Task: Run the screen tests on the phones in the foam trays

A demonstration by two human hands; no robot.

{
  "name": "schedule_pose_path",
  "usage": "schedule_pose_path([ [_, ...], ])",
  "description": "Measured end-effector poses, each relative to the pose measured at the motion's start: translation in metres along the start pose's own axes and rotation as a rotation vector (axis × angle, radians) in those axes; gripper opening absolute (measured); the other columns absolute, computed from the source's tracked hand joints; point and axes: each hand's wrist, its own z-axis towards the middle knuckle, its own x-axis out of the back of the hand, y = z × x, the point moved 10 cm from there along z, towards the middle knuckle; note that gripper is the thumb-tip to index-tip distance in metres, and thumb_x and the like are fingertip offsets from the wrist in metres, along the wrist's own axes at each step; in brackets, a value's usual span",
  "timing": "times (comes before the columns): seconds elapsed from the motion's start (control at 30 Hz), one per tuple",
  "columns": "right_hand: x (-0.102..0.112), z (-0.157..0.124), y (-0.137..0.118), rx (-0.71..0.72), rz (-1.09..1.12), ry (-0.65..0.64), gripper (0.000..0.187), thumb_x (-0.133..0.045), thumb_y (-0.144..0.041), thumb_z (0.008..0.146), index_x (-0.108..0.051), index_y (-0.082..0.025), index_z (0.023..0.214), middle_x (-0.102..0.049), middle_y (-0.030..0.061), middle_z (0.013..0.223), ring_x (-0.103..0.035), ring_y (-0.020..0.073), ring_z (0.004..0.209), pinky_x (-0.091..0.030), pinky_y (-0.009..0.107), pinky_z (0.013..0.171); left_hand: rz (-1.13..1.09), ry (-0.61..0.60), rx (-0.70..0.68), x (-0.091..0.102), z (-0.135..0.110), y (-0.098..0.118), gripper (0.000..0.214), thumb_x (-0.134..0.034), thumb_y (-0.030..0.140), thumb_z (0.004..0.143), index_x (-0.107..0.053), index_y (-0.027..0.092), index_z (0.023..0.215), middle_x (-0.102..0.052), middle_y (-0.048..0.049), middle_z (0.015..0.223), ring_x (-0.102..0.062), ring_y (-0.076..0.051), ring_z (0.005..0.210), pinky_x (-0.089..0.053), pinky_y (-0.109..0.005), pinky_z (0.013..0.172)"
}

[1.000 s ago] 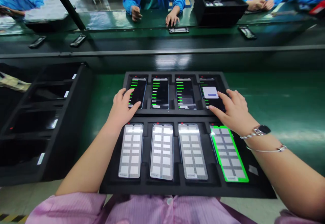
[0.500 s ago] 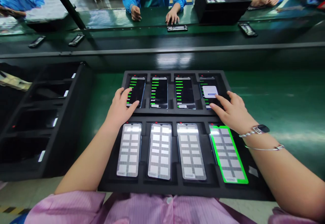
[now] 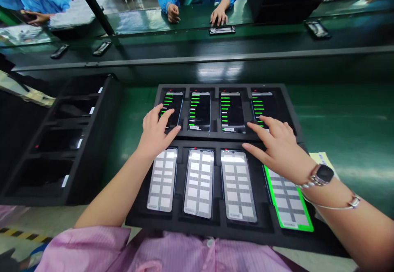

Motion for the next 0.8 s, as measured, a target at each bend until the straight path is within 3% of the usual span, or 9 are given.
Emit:
schedule_pose_path([
  [0.17, 0.0, -0.004, -0.002, 0.004, 0.087, -0.019, 0.064, -0.045, -0.062, 0.105, -0.054, -0.016, 0.149, -0.057, 0.0213, 0.151, -0.048, 0.0426, 0.145, -0.037, 0.074, 0.12, 0.012, -0.062, -0.11, -0.003, -0.008, 0.032, 0.049, -0.056, 0.051, 0.104, -0.061, 0.023, 0.144, -0.043, -0.0203, 0.163, -0.038, -0.04, 0.154, -0.032, -0.063, 0.127],
  [0.37, -0.003, 0.018, -0.008, 0.023, 0.038, -0.049, 0.063, -0.046, -0.061, 0.105, -0.062, -0.018, 0.147, -0.048, 0.0252, 0.155, -0.045, 0.0455, 0.146, -0.036, 0.073, 0.12, 0.118, -0.245, -0.125, -0.017, 0.0, 0.062, 0.059, -0.06, 0.057, 0.102, -0.057, 0.026, 0.152, -0.034, -0.0173, 0.171, -0.032, -0.045, 0.157, -0.021, -0.072, 0.129],
  [0.57, -0.026, 0.057, -0.007, -0.036, -0.003, -0.051, 0.066, -0.047, -0.062, 0.105, -0.06, -0.018, 0.152, -0.038, 0.0243, 0.166, -0.029, 0.0467, 0.158, -0.026, 0.074, 0.125, 0.143, -0.193, -0.068, -0.026, 0.035, 0.055, 0.066, -0.065, 0.058, 0.1, -0.055, 0.021, 0.155, -0.033, -0.0178, 0.173, -0.025, -0.044, 0.161, -0.016, -0.066, 0.133],
  [0.8, -0.037, 0.059, 0.002, -0.083, -0.004, -0.013, 0.069, -0.045, -0.064, 0.104, -0.054, -0.02, 0.156, -0.037, 0.0222, 0.169, -0.026, 0.0457, 0.16, -0.023, 0.075, 0.125, 0.109, -0.203, -0.04, -0.049, 0.04, 0.039, 0.067, -0.061, 0.064, 0.1, -0.056, 0.027, 0.155, -0.028, -0.0157, 0.175, -0.011, -0.047, 0.165, -0.012, -0.069, 0.133],
])
